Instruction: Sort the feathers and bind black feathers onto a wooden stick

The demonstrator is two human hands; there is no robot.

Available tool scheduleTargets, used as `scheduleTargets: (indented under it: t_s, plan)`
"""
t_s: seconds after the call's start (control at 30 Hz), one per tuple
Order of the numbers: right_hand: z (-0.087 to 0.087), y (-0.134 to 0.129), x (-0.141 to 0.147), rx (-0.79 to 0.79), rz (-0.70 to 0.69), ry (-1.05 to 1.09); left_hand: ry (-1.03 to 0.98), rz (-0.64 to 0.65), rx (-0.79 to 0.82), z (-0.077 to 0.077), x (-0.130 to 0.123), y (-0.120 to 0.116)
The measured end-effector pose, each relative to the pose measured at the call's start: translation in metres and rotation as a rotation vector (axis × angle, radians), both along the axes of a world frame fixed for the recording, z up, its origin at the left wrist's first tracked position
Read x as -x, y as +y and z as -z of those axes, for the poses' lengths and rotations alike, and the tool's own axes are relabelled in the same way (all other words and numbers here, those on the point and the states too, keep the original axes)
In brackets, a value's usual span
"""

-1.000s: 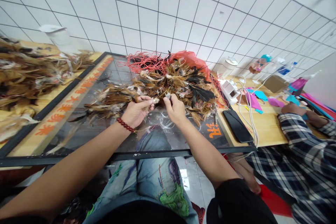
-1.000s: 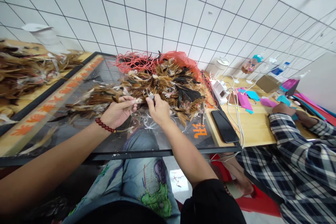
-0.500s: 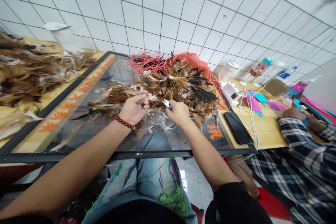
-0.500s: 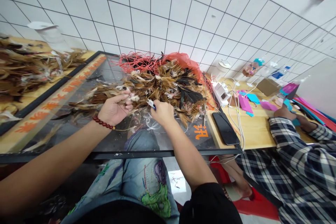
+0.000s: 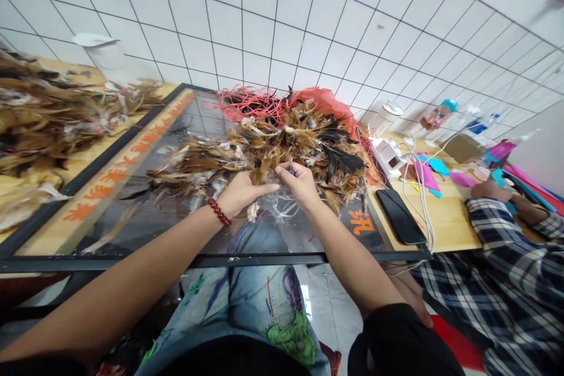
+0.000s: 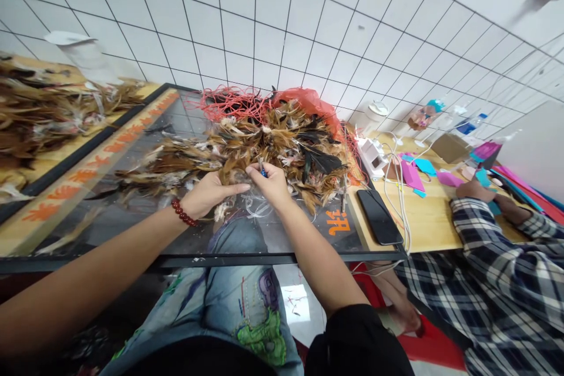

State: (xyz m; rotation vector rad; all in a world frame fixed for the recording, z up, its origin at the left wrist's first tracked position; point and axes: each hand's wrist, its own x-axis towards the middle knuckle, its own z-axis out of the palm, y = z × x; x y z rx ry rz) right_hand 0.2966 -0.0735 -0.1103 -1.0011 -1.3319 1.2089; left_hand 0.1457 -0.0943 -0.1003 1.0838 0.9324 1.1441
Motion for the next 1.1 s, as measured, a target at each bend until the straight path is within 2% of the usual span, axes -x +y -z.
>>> scheduleTargets:
  t_s: [0.13, 0.23, 0.3, 0.4, 0.57, 0.67, 0.77, 0.9, 0.97, 1.1]
  plan:
    - [-0.005, -0.003, 0.003, 0.035, -0.051, 0.062, -0.031, -0.062, 0.008, 0.0, 0.002, 0.002]
    - [-0.004, -0.002, 0.003, 0.033, -0.04, 0.051, -0.169, -0.023, 0.116, -0.002, 0.008, 0.005]
    - [-0.002, -0.002, 0.001, 0.058, -0.082, 0.028, -0.273, -0.019, 0.176, -0.004, 0.011, 0.006]
    - [0.002, -0.001, 0.001, 0.051, -0.147, -0.056, -0.378, -0.043, 0.179, -0.007, 0.012, 0.007]
    - [0.008, 0.001, 0.002, -0.031, -0.056, -0.178, -0.401, -0.002, 0.22, -0.011, 0.01, 0.005]
    - [0.009, 0.001, 0.002, -0.056, -0.044, -0.228, -0.336, -0.073, 0.268, -0.013, 0.01, 0.004]
    - [0.007, 0.001, 0.001, -0.078, -0.022, -0.252, -0.303, -0.123, 0.338, -0.014, 0.01, 0.004]
    - [0.0, 0.0, -0.001, -0.094, 0.043, -0.224, -0.363, -0.083, 0.398, -0.016, 0.01, 0.004]
    - [-0.001, 0.001, -0.002, -0.101, 0.098, -0.207, -0.389, -0.099, 0.387, -0.016, 0.009, 0.005]
    - [-0.001, 0.003, -0.003, -0.138, 0.203, -0.186, -0.442, -0.171, 0.241, -0.013, 0.008, 0.007]
